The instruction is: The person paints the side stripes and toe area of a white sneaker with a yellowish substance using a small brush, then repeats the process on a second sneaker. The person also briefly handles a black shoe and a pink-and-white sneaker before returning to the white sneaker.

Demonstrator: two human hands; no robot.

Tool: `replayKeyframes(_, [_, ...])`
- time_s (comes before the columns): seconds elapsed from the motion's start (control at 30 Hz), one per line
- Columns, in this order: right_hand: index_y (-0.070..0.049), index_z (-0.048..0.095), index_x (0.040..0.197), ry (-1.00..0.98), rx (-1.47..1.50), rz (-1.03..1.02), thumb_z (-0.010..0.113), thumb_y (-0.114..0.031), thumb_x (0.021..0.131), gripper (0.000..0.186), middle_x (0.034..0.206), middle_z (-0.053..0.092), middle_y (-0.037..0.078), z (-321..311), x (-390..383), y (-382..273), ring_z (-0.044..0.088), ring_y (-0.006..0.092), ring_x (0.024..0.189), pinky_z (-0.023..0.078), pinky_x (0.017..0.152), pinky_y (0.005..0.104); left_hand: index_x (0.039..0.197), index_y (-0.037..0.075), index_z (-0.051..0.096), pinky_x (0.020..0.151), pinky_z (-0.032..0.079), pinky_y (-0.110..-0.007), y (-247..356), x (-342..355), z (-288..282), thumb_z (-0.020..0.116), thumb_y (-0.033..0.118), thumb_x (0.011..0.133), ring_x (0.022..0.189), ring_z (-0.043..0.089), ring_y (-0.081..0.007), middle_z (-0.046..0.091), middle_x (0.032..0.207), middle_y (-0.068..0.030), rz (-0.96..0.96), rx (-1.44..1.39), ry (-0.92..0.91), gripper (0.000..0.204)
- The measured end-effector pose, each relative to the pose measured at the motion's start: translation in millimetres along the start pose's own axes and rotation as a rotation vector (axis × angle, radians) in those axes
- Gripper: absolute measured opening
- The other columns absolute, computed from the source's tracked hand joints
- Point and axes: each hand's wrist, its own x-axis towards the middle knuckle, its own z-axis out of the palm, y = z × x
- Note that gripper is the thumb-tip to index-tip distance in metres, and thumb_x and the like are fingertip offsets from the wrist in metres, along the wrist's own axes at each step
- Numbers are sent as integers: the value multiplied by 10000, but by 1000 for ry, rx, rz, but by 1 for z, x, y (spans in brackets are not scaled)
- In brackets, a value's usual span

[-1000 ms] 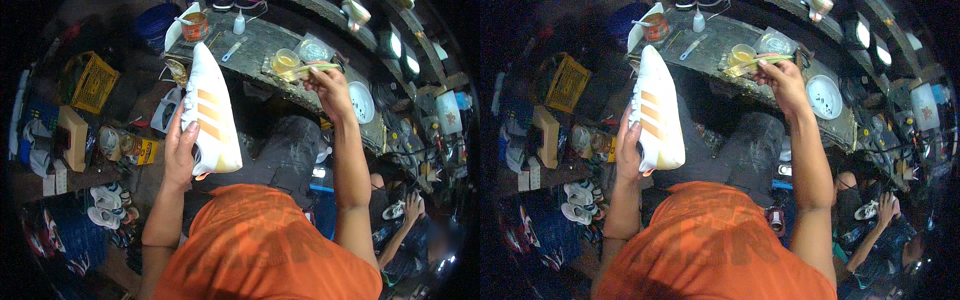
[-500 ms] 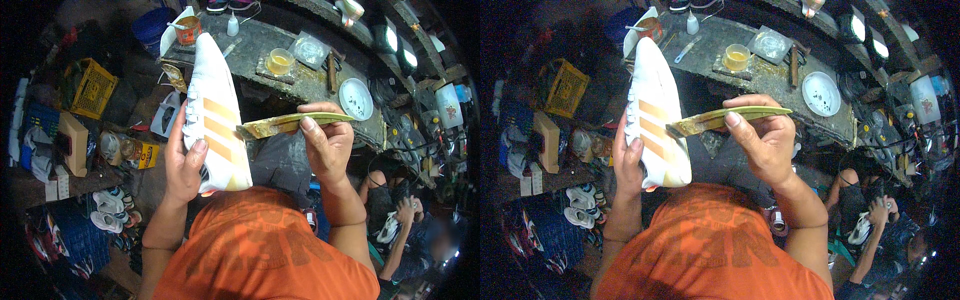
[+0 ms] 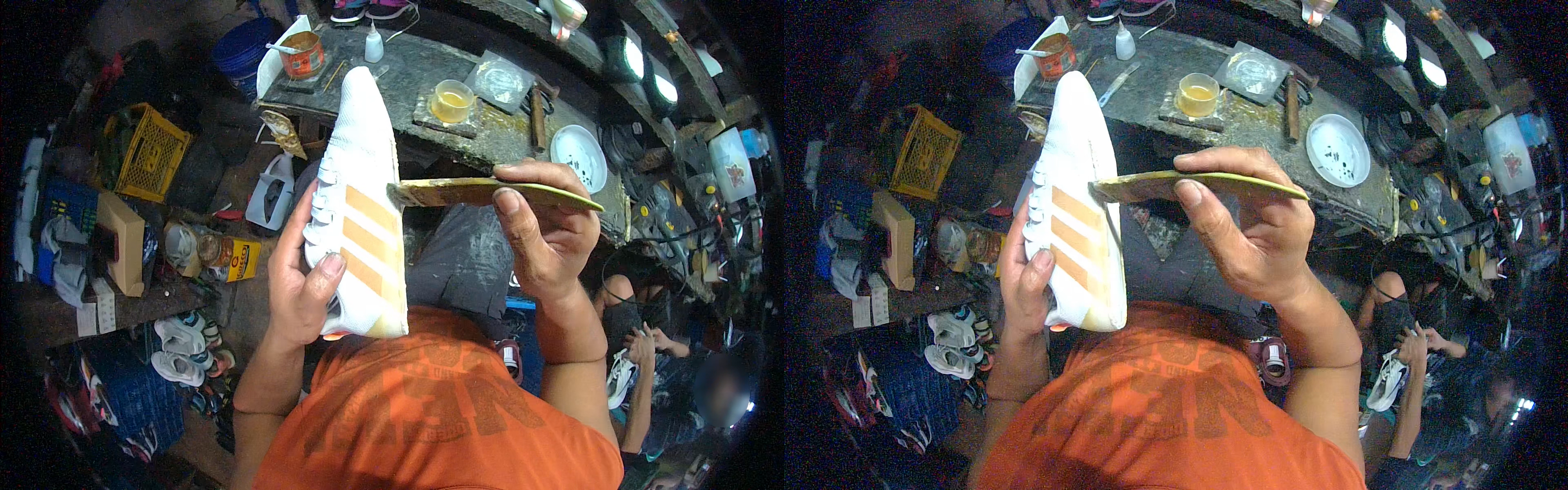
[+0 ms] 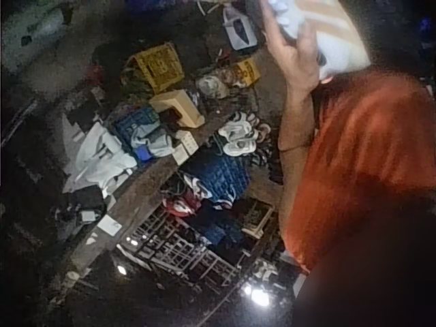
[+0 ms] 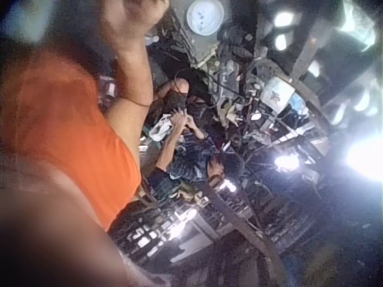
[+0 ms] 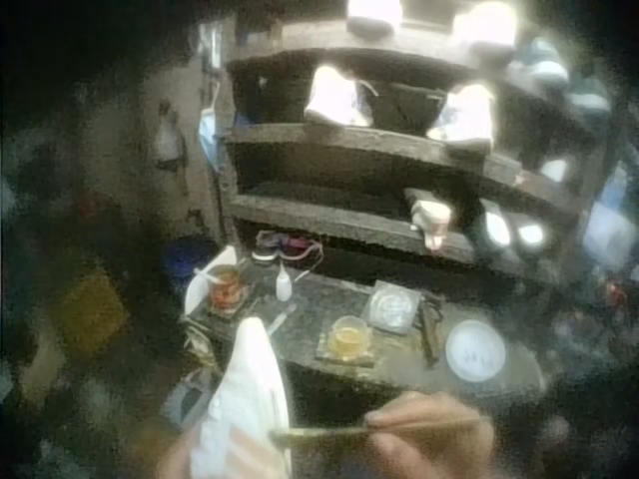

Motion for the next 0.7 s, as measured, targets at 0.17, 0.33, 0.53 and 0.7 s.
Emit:
replayKeyframes(0.17, [30, 682, 1102, -67, -11, 7, 711, -55, 924, 199, 1035, 675, 102, -3, 5, 0, 639, 155, 932, 498, 828, 275, 1533, -62, 327, 1081, 421, -367, 1, 1, -1, 651, 291, 851, 1258, 557, -233, 541, 1403, -185, -16, 5, -18, 834])
replayKeyframes(0.33, [26, 677, 1093, -102, 70, 51, 705, -63, 926, 191, 1014, 673, 93, -4, 5, -2, 637, 151, 920, 497, 820, 275, 1533, -58, 328, 1077, 425, -371, 2, 0, -1, 646, 305, 854, 1252, 562, -234, 544, 1396, -186, -19, 35, -28, 833])
replayKeyframes(0.53, [29, 674, 1095, -138, 20, 34, 702, -63, 928, 193, 1002, 678, 92, -6, 4, -5, 641, 147, 920, 506, 813, 283, 1532, -59, 330, 1079, 422, -371, 3, 1, -1, 637, 299, 856, 1254, 560, -232, 544, 1396, -189, -7, 39, -30, 824])
replayKeyframes(0.7, [36, 673, 1096, -166, 73, 60, 702, -57, 927, 195, 1013, 677, 99, -7, 2, -5, 645, 149, 916, 515, 813, 286, 1530, -62, 330, 1092, 410, -370, 3, 3, 1, 629, 289, 853, 1267, 552, -236, 538, 1405, -193, 1, 34, -21, 820])
